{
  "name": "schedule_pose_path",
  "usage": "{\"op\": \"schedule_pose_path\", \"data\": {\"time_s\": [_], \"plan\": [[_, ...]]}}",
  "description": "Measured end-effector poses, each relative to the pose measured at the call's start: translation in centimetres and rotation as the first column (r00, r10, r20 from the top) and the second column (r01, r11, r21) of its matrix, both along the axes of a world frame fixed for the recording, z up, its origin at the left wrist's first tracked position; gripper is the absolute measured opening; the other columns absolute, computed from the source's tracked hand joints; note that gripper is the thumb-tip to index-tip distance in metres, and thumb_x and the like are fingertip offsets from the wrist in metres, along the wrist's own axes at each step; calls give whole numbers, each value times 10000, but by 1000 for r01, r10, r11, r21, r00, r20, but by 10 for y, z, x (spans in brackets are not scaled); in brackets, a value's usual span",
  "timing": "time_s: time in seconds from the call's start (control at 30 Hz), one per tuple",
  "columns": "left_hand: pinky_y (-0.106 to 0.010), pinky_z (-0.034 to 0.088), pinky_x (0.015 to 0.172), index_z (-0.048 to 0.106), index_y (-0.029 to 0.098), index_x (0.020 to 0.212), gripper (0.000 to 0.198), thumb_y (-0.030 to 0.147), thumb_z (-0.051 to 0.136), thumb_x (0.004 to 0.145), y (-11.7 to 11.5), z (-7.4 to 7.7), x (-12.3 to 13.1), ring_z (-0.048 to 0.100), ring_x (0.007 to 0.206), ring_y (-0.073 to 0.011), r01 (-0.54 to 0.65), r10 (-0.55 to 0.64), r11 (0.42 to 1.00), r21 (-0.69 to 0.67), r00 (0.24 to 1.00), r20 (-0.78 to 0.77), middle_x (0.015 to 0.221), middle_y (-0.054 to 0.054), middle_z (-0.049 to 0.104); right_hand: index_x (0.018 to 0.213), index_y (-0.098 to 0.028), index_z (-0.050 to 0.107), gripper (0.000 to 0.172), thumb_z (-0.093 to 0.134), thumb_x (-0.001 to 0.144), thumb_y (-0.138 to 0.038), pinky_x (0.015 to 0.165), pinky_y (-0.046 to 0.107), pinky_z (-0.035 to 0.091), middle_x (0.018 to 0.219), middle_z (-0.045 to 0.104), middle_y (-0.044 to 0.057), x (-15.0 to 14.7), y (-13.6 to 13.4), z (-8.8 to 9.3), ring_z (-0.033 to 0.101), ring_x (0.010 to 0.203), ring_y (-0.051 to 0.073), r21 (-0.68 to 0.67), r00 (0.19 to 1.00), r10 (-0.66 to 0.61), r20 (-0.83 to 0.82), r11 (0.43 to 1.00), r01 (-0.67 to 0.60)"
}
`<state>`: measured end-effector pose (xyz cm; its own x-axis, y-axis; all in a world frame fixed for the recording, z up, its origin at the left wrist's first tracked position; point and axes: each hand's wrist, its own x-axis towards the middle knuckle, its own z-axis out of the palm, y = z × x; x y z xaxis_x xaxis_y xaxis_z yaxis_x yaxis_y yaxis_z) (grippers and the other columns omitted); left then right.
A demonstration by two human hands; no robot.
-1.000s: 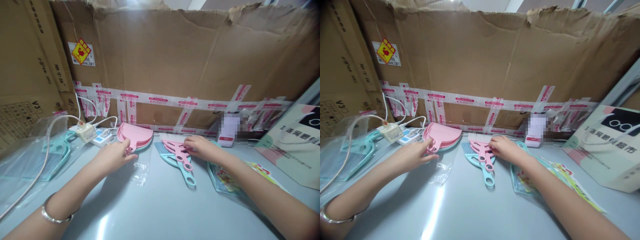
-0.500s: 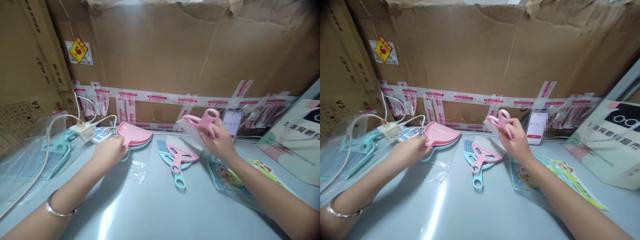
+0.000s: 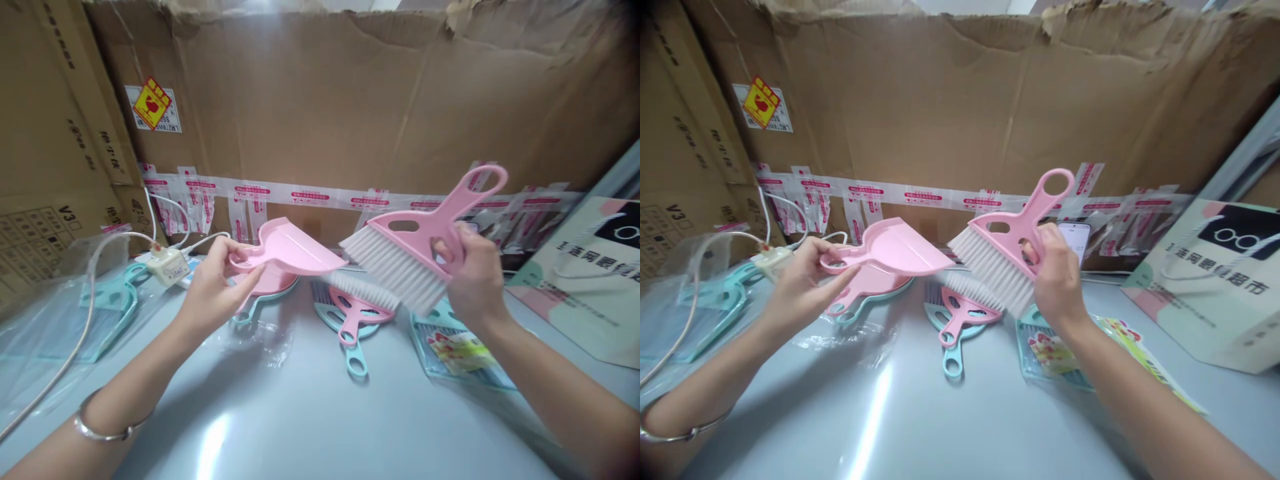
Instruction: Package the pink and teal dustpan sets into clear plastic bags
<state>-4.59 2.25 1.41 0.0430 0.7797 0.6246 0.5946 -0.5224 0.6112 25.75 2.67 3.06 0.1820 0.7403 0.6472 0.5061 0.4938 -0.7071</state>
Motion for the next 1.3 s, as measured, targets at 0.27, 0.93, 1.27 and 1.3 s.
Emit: {"op": "schedule_pose_path", "data": {"time_s": [0.27,0.93,1.27,1.3], "plan": [[-324,470,847,331,217,1292,538,305,559,813,-7,-32,25,546,1029,-200,300,-278,933,-199,951,133,1174,-106,523,694,-217,376,270,234,920,-257,679,356,344,727,399,37,-45,-32,20,396,719,188,229,744,-61,665,965,-126],[-220,497,720,563,314,1144,386,125,562,808,-15,-43,30,591,890,-136,463,-465,885,49,877,116,1078,-25,618,754,-160,549,276,317,891,-218,632,336,289,744,529,70,-82,-38,-19,422,689,200,77,374,-5,927,981,-179],[-290,542,764,550,196,948,126,182,564,823,-16,-31,27,637,902,-170,511,-473,860,-1,797,377,936,-39,612,1036,-247,464,386,614,732,-431,906,415,394,1171,483,79,-31,-7,9,464,1101,240,143,985,-4,175,990,-22],[-295,545,752,537,195,951,130,189,564,824,-16,-31,27,640,893,-172,504,-463,863,-9,799,384,930,-38,603,1055,-266,447,463,657,682,-444,913,418,402,1208,473,73,-24,-1,6,468,1124,243,36,1000,-6,-7,999,6]]}}
